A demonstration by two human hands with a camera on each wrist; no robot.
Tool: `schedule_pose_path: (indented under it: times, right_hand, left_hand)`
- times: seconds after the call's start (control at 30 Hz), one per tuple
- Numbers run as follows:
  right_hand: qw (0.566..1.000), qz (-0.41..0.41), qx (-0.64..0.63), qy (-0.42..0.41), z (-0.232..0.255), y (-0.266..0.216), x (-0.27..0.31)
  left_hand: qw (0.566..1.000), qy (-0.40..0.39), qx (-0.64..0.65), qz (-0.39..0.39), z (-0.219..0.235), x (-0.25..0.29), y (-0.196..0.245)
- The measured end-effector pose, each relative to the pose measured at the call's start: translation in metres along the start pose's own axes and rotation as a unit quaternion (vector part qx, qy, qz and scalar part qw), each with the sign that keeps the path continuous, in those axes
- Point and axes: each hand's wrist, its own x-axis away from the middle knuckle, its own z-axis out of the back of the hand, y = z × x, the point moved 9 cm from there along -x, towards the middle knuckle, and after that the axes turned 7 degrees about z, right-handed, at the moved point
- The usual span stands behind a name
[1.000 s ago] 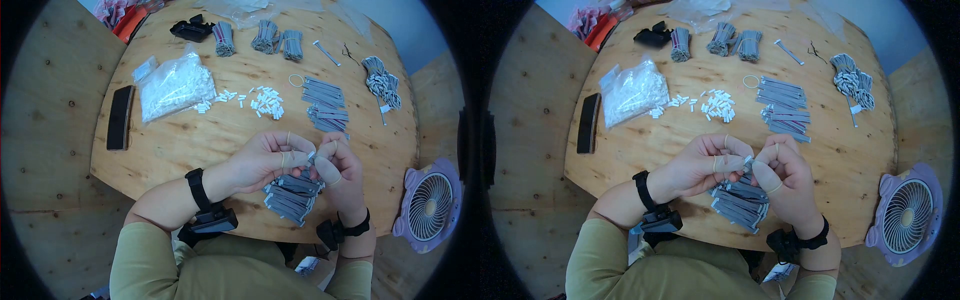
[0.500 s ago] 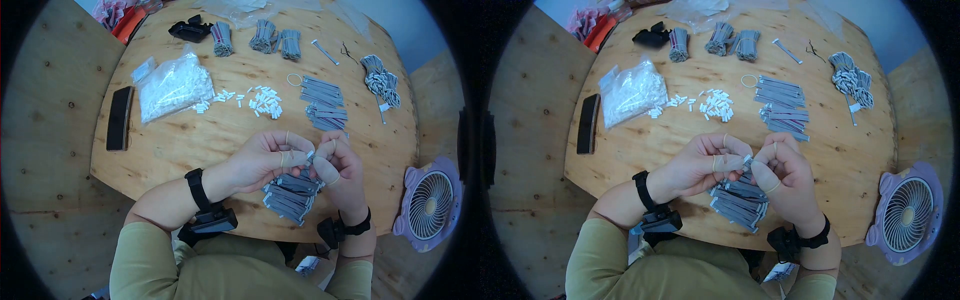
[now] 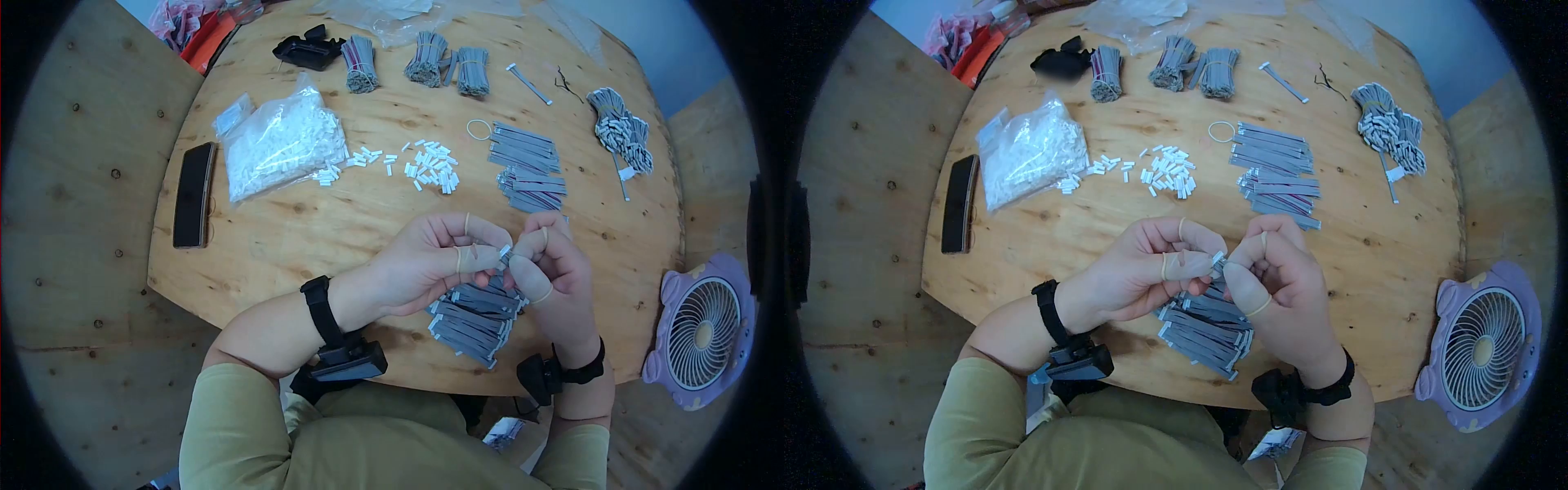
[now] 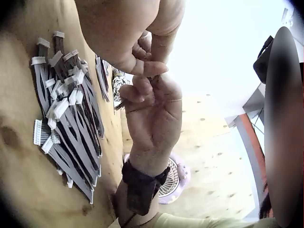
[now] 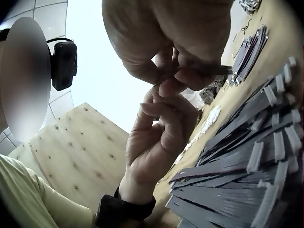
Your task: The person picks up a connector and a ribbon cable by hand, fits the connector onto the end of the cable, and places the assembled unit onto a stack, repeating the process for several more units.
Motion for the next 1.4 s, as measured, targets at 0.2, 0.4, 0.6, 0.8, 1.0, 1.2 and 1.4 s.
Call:
schedule_pose_path:
  times: [0.2,0.4,0.6,0.8,1.0,1.2,1.4]
  right_hand:
    - [1.000,0.011,0.000,0.008,0.000,-0.001,0.000]
    - [1.000,-0.005,-0.009,0.017,0.001,0.001,0.001]
    - [0.999,-0.019,-0.002,0.026,0.002,0.004,0.001]
    - [0.999,-0.029,-0.010,0.027,0.002,0.005,0.002]
    - [0.998,-0.044,-0.018,0.030,0.003,0.009,0.000]
    - [0.999,-0.041,-0.025,0.025,0.003,0.006,-0.001]
    - [0.999,-0.025,-0.012,0.023,0.005,0.007,-0.001]
  left_hand:
    - [1.000,0.002,-0.005,-0.001,0.000,0.000,0.000]
    - [1.000,-0.007,-0.026,-0.006,-0.003,0.002,0.004]
    - [0.998,-0.005,-0.058,-0.015,-0.004,0.001,0.006]
    - [0.994,0.016,-0.107,-0.026,0.000,0.002,0.008]
    - [0.990,0.038,-0.127,-0.042,0.007,0.002,0.010]
    - [0.989,0.046,-0.133,-0.048,0.007,0.003,0.012]
    - [0.982,0.062,-0.173,-0.046,0.007,0.003,0.013]
